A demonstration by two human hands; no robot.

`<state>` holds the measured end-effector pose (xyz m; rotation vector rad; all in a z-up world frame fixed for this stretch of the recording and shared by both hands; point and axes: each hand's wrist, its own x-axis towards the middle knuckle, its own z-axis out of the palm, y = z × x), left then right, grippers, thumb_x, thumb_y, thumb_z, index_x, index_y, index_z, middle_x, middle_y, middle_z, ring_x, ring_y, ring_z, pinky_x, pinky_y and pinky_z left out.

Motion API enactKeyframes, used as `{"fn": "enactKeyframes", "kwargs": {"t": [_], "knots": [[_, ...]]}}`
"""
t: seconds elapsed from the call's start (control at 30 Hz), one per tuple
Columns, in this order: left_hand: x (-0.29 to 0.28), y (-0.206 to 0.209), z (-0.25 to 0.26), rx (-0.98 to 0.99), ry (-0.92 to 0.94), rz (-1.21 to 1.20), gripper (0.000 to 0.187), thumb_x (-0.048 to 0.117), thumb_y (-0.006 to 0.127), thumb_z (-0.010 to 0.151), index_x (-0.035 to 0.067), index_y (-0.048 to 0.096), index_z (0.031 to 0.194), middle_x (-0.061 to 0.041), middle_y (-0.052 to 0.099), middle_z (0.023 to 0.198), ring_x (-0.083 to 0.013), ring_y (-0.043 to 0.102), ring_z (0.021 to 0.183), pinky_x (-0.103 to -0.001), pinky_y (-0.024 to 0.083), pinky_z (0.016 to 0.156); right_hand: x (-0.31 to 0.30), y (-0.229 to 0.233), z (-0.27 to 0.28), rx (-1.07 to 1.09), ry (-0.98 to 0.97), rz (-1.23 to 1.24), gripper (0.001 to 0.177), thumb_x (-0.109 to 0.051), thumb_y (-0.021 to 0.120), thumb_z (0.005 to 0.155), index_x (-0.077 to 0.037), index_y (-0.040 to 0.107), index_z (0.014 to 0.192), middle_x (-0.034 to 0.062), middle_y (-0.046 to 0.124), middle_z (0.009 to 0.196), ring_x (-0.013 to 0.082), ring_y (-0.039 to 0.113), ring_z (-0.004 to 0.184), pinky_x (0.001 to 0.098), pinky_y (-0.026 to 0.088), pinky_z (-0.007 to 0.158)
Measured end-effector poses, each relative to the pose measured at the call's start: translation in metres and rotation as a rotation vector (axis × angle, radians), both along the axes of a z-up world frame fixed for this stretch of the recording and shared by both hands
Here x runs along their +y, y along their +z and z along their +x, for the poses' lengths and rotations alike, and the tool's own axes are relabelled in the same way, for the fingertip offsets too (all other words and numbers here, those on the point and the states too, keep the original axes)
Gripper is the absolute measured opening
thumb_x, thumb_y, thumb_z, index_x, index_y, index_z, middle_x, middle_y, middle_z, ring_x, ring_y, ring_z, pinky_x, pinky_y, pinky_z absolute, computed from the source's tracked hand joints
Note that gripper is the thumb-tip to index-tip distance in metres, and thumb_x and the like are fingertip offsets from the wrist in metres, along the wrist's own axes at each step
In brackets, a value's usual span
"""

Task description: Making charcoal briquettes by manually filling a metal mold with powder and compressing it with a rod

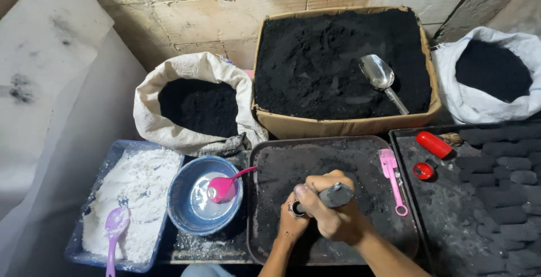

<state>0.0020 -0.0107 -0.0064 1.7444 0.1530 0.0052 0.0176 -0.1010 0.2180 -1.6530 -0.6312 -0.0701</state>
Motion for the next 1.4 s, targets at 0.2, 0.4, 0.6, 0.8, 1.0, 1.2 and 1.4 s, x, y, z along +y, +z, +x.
{"fn": "enactKeyframes", "kwargs": {"t": [0.2, 0.4, 0.6, 0.8, 1.0, 1.2, 1.4], "knots": [[0.001, -0.024, 0.001, -0.072, 0.032, -0.010, 0.026, 0.017, 0.065, 0.066, 0.015, 0.039, 0.062, 0.005, 0.047, 0.053, -0.0077, 0.039, 0.050, -0.029, 0.035, 0.047, -0.002, 0.012, -0.006, -0.037, -0.086, -0.020, 0.040, -0.021, 0.045, 0.080, -0.011, 0.037, 0.042, -0.0027, 0.037, 0.037, 0.0102, 0.035, 0.032, 0.0267, 0.027, 0.040], [0.000, -0.025, 0.002, -0.101, 0.028, -0.036, 0.026, 0.014, 0.061, 0.071, 0.015, 0.037, 0.062, 0.006, 0.041, 0.054, -0.0077, 0.035, 0.051, -0.029, 0.031, 0.046, -0.002, 0.005, -0.007, -0.019, -0.073, 0.102, 0.041, -0.018, 0.046, 0.080, -0.009, 0.032, 0.043, -0.0005, 0.035, 0.036, 0.0109, 0.033, 0.031, 0.0248, 0.026, 0.037], [-0.001, -0.022, 0.000, -0.066, 0.046, -0.048, 0.025, 0.017, 0.064, 0.068, 0.014, 0.039, 0.065, 0.005, 0.047, 0.055, -0.0080, 0.038, 0.053, -0.028, 0.035, 0.048, 0.005, -0.032, 0.005, 0.058, -0.025, 0.114, 0.040, -0.019, 0.048, 0.079, -0.009, 0.039, 0.041, 0.0004, 0.043, 0.037, 0.0094, 0.037, 0.032, 0.0236, 0.028, 0.037], [0.000, -0.008, 0.001, -0.025, 0.005, -0.129, 0.045, 0.017, 0.054, 0.068, 0.012, 0.054, 0.113, -0.005, 0.065, 0.092, -0.0114, 0.059, 0.077, -0.027, 0.049, 0.066, 0.019, -0.056, 0.011, -0.022, -0.002, 0.033, 0.045, -0.021, 0.053, 0.080, -0.014, 0.026, 0.044, -0.0056, 0.023, 0.039, 0.0089, 0.021, 0.033, 0.0263, 0.018, 0.035], [0.012, 0.004, 0.005, -0.137, -0.039, -0.128, 0.036, 0.019, 0.051, 0.073, 0.011, 0.052, 0.107, -0.005, 0.060, 0.092, -0.0132, 0.057, 0.078, -0.028, 0.047, 0.067, 0.025, -0.046, 0.017, 0.230, 0.136, -0.013, 0.045, -0.028, 0.052, 0.081, -0.014, 0.025, 0.047, -0.0047, 0.022, 0.044, 0.0087, 0.022, 0.039, 0.0267, 0.016, 0.039], [0.012, 0.017, 0.012, -0.235, -0.058, -0.115, 0.027, 0.022, 0.048, 0.077, 0.010, 0.050, 0.101, -0.005, 0.055, 0.091, -0.0150, 0.054, 0.079, -0.030, 0.046, 0.069, 0.027, -0.047, 0.018, 0.182, 0.154, -0.014, 0.044, -0.023, 0.050, 0.083, -0.014, 0.025, 0.048, -0.0037, 0.025, 0.040, 0.0086, 0.026, 0.035, 0.0262, 0.019, 0.035], [0.007, 0.029, 0.019, -0.334, -0.079, -0.100, 0.020, 0.024, 0.046, 0.081, 0.010, 0.048, 0.095, -0.006, 0.050, 0.090, -0.0169, 0.051, 0.080, -0.032, 0.045, 0.071, 0.024, -0.053, 0.021, 0.149, 0.129, -0.022, 0.045, -0.023, 0.051, 0.082, -0.013, 0.021, 0.049, -0.0044, 0.017, 0.045, 0.0090, 0.019, 0.040, 0.0283, 0.015, 0.040]]}}
